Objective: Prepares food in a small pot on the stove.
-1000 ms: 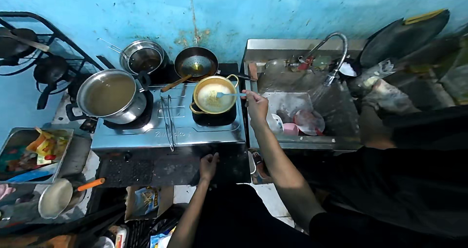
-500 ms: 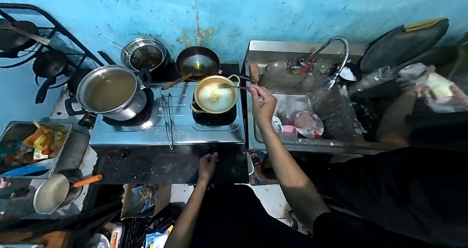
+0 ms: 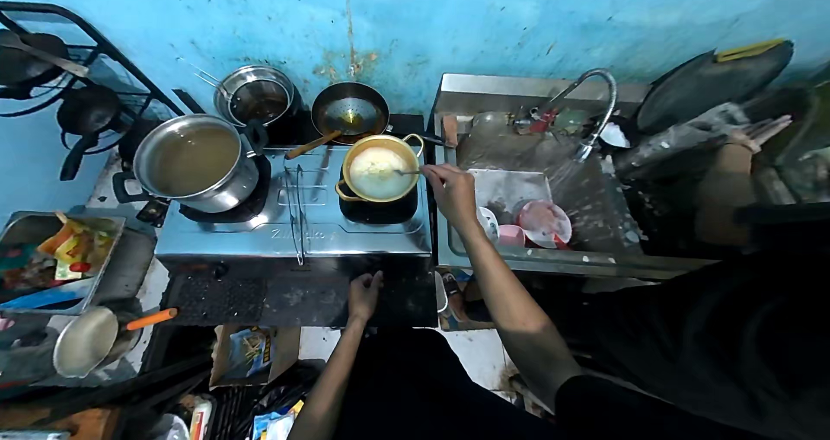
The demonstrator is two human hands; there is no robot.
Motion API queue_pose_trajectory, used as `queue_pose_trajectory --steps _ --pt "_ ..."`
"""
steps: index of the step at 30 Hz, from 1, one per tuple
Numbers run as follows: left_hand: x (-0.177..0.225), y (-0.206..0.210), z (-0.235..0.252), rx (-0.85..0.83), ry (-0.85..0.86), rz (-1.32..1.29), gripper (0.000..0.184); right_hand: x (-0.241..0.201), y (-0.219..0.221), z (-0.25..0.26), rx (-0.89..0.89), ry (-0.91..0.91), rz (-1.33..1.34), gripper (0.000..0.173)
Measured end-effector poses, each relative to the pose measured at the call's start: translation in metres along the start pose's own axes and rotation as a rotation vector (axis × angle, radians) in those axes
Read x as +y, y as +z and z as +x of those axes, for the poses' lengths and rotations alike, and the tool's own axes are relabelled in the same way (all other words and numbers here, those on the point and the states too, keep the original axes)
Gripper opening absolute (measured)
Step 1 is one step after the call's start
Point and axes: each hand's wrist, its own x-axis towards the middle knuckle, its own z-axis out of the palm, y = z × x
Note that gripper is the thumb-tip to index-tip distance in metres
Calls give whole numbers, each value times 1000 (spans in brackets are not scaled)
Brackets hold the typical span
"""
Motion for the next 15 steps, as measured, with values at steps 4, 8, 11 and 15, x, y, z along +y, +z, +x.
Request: queue_pose_trajectory --steps 4,8,11,15 --pt "-1 0 -1 11 -11 -24 35 2 2 7 99 223 253 27" --pt "-2 2 -1 12 -7 -26 36 4 14 13 192 175 43 28" --pt "-2 3 -1 20 0 -40 34 2 24 11 159 119 78 26" --pt "-2 3 -1 21 -10 -55 34 -3 21 14 181 287 390 26"
